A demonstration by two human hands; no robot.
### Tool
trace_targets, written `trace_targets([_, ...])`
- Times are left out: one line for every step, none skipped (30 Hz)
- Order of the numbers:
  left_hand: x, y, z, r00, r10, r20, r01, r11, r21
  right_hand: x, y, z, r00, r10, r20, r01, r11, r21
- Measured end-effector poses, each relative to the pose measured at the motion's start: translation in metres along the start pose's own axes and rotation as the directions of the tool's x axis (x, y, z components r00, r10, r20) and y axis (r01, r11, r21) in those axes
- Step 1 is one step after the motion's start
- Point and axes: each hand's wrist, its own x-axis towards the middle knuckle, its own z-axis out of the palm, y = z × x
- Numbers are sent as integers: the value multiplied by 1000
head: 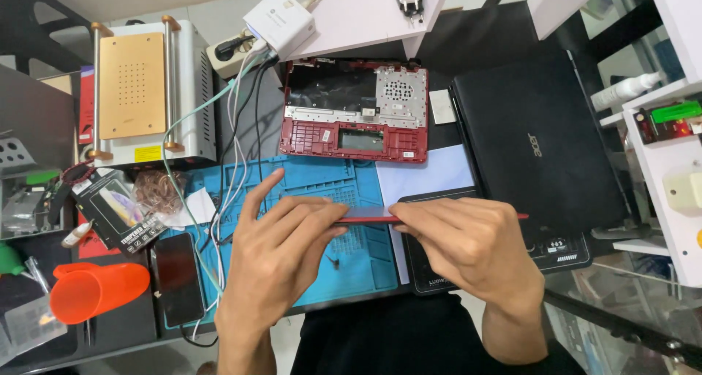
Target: The person uses a screwdriver to tighten screws on a laptop screen assembly, then attaches the screen bezel and aligns the screen with the laptop chassis.
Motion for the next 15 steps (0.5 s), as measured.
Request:
trace_targets([-1, -2, 0, 1000, -1, 3, 1, 1000, -5, -1, -1, 1, 1000, 5, 2, -5, 1000, -1])
trace_targets([-1, -4, 0, 1000, -8, -2, 8, 1000, -24, -1, -2, 3, 1000, -10, 4, 10, 1000, -6])
trace_targets([-1, -7, 0, 1000, -16, -6, 16, 999, -43, -2, -3, 4, 1000, -24, 6, 24, 1000, -11])
trace_targets([-2, -9, -2, 1000, -19, -9, 18, 999, -41, 0, -5, 5, 1000, -27, 8, 27, 1000, -10])
trace_targets([-3, -12, -3, 1000, -20, -3, 19, 997, -68, 2, -6, 6, 999, -33, 12, 34, 999, -13])
trace_targets([-4, -14, -5, 1000, -23, 5, 23, 995, -94, 3, -8, 8, 999, -39, 16, 39, 999, -12])
trace_targets([-5, -15, -6, 1000, -27, 5, 28, 995, -92, 5, -10, 8, 999, -41, 19, 41, 999, -8])
trace_targets([-5, -16, -6, 999, -32, 8, 32, 993, -116, 6, -12, 8, 999, -39, 20, 39, 999, -11])
trace_targets([-6, -17, -7, 999, -36, 12, 37, 990, -140, 7, -14, 9, 999, -36, 21, 36, 999, -13])
trace_targets([-6, -16, -7, 999, -39, 12, 40, 989, -140, 8, -16, 8, 999, -36, 24, 36, 999, -12])
trace_targets([-7, -15, -8, 999, -50, 21, 52, 991, -126, 9, -19, 7, 999, -37, 30, 37, 999, -19])
trace_targets([-6, -16, -10, 998, -57, 27, 60, 992, -112, 11, -21, 6, 999, -39, 35, 40, 999, -29])
trace_targets([-7, -16, -10, 998, -57, 26, 59, 992, -113, 11, -23, 9, 999, -40, 35, 41, 999, -31])
trace_targets([-8, -15, -10, 998, -60, 29, 63, 991, -118, 12, -24, 11, 999, -40, 32, 41, 999, -26])
trace_targets([-9, -15, -11, 998, -63, 32, 66, 990, -122, 12, -25, 13, 999, -41, 29, 42, 999, -22])
